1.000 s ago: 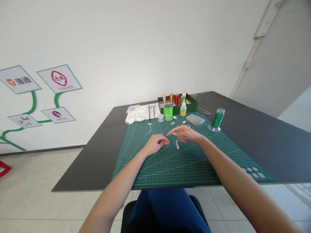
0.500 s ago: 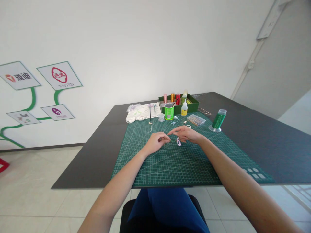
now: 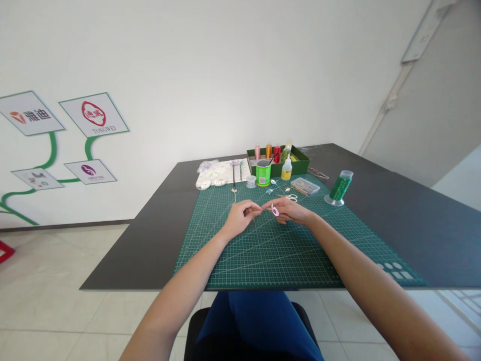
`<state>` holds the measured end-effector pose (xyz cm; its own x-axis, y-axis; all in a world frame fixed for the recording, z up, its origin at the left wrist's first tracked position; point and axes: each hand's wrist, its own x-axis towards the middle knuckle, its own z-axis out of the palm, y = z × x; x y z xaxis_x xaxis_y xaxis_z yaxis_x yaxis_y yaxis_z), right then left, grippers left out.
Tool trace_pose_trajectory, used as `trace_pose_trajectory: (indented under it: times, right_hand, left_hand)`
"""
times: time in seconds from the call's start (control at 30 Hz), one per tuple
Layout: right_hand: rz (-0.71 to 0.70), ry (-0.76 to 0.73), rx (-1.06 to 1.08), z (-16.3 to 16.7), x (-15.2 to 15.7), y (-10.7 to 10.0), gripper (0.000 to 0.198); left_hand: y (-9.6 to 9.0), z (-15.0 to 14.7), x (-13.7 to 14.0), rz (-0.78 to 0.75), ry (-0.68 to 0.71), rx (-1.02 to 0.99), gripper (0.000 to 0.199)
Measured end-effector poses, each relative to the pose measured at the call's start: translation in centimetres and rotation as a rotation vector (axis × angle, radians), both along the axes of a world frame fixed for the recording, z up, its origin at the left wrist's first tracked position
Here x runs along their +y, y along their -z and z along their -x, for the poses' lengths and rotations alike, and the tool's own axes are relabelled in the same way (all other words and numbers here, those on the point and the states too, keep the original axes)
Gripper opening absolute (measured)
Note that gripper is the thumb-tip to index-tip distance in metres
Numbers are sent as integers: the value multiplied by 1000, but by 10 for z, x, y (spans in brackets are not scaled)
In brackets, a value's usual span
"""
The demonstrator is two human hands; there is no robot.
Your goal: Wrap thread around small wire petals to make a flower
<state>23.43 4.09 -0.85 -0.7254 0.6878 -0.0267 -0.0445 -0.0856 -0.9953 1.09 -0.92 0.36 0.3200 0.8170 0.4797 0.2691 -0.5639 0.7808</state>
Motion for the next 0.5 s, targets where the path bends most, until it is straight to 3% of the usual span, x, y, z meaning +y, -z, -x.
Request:
trace_pose_trajectory:
  times: [0.5]
  right_hand:
    - [-35,19,34,3,-3,-4,41]
  left_hand:
    - [1,0,2,112,-20,-149,27]
